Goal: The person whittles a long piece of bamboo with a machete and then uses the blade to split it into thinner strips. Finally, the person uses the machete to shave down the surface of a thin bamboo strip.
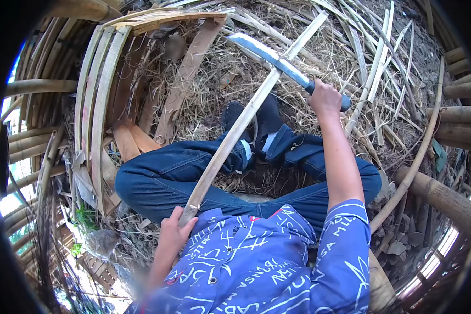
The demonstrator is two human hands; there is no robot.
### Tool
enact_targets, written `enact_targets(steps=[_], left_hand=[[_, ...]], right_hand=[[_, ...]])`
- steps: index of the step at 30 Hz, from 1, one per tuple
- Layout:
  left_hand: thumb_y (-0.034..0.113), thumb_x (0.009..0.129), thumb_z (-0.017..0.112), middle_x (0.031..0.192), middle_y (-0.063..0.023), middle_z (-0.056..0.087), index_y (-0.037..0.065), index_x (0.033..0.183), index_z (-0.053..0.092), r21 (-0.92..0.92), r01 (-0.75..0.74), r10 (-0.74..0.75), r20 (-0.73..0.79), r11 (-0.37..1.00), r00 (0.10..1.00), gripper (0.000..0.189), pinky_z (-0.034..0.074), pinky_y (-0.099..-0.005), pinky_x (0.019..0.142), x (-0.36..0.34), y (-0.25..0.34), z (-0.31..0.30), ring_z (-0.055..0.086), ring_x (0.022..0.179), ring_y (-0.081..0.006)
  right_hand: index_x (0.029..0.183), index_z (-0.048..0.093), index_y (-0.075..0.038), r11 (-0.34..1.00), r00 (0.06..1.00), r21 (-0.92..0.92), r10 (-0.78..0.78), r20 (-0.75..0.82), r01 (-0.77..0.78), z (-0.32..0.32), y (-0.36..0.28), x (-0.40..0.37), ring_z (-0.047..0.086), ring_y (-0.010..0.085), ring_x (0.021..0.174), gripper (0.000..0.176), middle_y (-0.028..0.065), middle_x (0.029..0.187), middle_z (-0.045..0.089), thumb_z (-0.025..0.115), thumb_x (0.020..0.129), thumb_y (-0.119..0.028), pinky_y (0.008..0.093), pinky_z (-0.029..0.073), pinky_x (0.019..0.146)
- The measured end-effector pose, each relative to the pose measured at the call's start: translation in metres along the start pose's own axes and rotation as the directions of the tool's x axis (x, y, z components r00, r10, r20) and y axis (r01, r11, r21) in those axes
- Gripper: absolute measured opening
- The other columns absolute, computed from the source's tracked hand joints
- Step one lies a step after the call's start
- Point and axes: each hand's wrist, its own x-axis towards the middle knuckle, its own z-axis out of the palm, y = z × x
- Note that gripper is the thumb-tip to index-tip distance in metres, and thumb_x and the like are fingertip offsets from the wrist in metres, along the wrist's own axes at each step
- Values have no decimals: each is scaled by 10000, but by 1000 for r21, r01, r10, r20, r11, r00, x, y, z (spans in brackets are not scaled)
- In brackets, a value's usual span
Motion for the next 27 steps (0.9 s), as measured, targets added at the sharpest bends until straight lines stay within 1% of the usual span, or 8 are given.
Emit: enact_targets(steps=[1,2,15,18,22,24,25,27], left_hand=[[252,864,714,670,-247,621,31,913,523,-1,-2,2,-7,1000,1000,296,475,-484,539,-1,-1,-1,627,668,-443],[249,863,715,686,-256,622,26,919,519,-20,26,-26,7,999,1000,302,476,-490,547,-2,-2,-2,624,689,-452],[252,858,719,739,-272,639,15,934,514,-66,68,-63,67,996,996,323,492,-488,586,2,4,-9,631,736,-462],[249,857,721,742,-271,640,14,937,514,-59,72,-66,87,996,994,323,494,-482,589,3,1,-11,633,741,-459],[252,858,719,748,-271,643,13,949,519,-76,98,-90,111,992,990,324,495,-482,590,3,6,-12,635,747,-457],[255,860,717,744,-270,642,16,961,528,-45,139,-133,122,989,984,321,494,-484,590,2,7,-12,636,743,-456],[255,860,717,744,-270,642,16,961,528,-50,140,-133,117,989,984,321,494,-484,590,3,7,-11,636,743,-456],[256,861,716,739,-268,641,18,964,532,-25,57,-55,81,998,995,317,494,-484,589,2,4,-10,636,737,-455]], right_hand=[[938,625,-92,999,999,30,19,-27,-18,4,-4,-1,700,339,849,202,150,896,708,675,773,-197,447,557,754],[943,612,-91,1000,998,7,-29,-52,29,10,-3,-1,702,339,834,201,149,888,709,670,778,-190,450,560,733],[903,594,-83,986,985,-88,-150,-89,143,22,11,13,708,324,753,94,156,813,699,589,811,-105,422,564,652],[893,591,-93,942,936,-229,-292,-195,246,18,23,26,709,298,718,73,136,796,699,569,825,-83,397,561,623],[878,611,-91,942,945,-184,-304,-120,280,-18,30,37,700,316,738,81,142,791,693,585,807,-121,420,558,661],[886,648,-66,943,949,-110,-306,79,313,-35,28,35,691,341,801,151,166,826,691,608,782,-168,446,550,727],[886,648,-66,941,947,-113,-311,76,318,-42,26,33,691,341,801,151,166,826,691,608,782,-168,446,550,727],[906,678,-45,971,952,16,-237,196,239,-52,19,25,679,354,859,215,185,882,691,617,756,-186,456,538,790]])
